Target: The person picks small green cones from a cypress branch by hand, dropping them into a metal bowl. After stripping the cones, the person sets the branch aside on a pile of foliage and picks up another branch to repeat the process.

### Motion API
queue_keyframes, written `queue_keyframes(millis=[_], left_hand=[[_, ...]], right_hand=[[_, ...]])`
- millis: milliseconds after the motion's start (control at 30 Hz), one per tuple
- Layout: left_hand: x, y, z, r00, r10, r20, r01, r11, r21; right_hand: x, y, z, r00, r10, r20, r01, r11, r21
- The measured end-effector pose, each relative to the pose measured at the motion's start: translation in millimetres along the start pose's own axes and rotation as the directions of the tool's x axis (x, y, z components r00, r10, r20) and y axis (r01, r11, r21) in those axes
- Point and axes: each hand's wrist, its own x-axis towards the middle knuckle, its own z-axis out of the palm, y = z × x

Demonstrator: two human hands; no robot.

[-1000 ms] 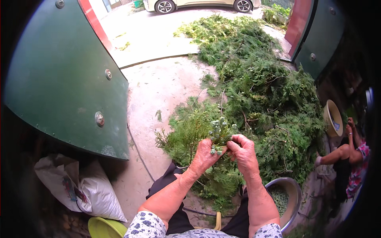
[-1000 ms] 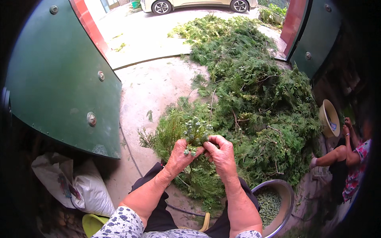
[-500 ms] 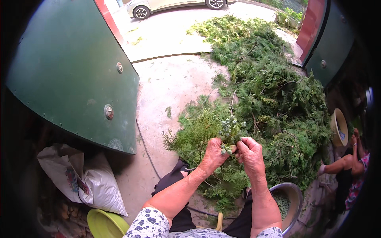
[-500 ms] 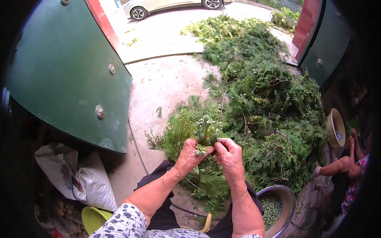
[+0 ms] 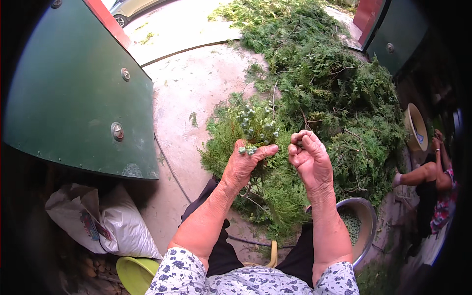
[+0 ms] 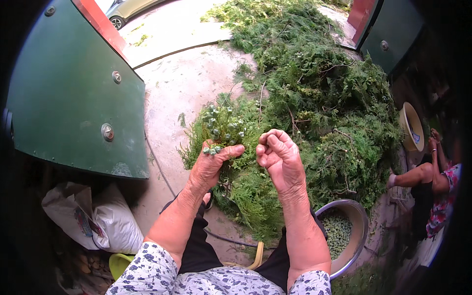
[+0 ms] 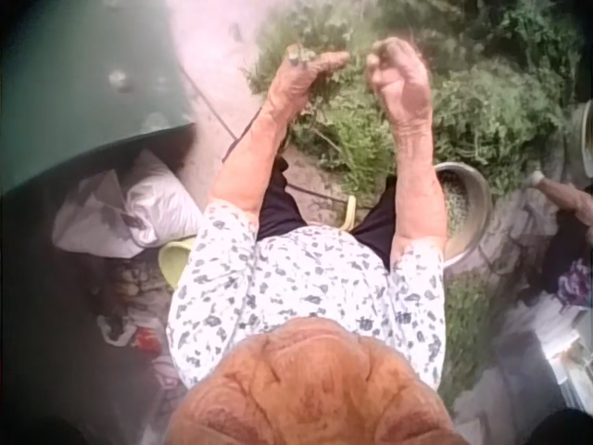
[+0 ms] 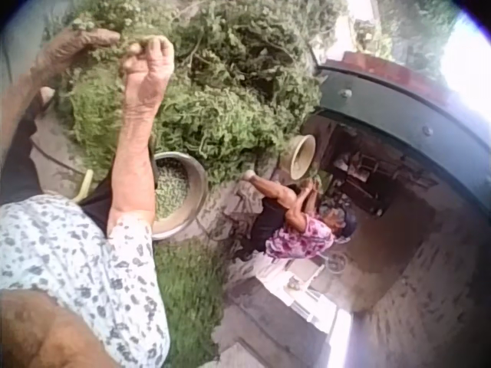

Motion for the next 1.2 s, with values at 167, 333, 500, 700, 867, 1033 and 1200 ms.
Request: queue_keyframes(millis=[167, 333, 500, 700, 867, 1033, 1200], left_hand=[[-0.3, -3.4, 3.4, 0.993, 0.066, 0.098, -0.089, 0.964, 0.250], [-1.9, -3.7, 3.8, 0.983, 0.057, 0.173, -0.106, 0.951, 0.289], [-4.2, 2.9, 9.5, 0.993, -0.029, 0.118, 0.023, 0.998, 0.052], [-3.2, -1.8, 1.4, 0.999, -0.026, 0.021, 0.026, 1.000, 0.000], [-1.3, -7.7, -4.5, 0.986, 0.151, 0.067, -0.164, 0.947, 0.276], [0.7, -10.0, -4.4, 0.962, 0.199, 0.188, -0.263, 0.864, 0.430], [-11.1, 6.2, 0.8, 0.963, 0.166, 0.212, -0.262, 0.754, 0.602]], right_hand=[[-10.9, -0.6, 17.6, 0.987, -0.161, -0.013, 0.133, 0.855, -0.501], [-8.1, 8.3, 11.5, 0.984, -0.177, -0.015, 0.121, 0.731, -0.672], [-7.8, 10.5, 3.3, 0.994, -0.074, -0.075, 0.041, 0.928, -0.371], [0.0, -5.0, 4.9, 0.996, -0.081, -0.027, 0.079, 0.995, -0.067], [-7.7, 2.4, 6.6, 0.999, -0.011, 0.045, 0.026, 0.933, -0.359], [-7.5, 16.4, 12.9, 0.935, -0.306, 0.178, 0.298, 0.409, -0.863], [-8.1, 15.8, 11.3, 0.939, -0.305, 0.159, 0.258, 0.321, -0.911]])
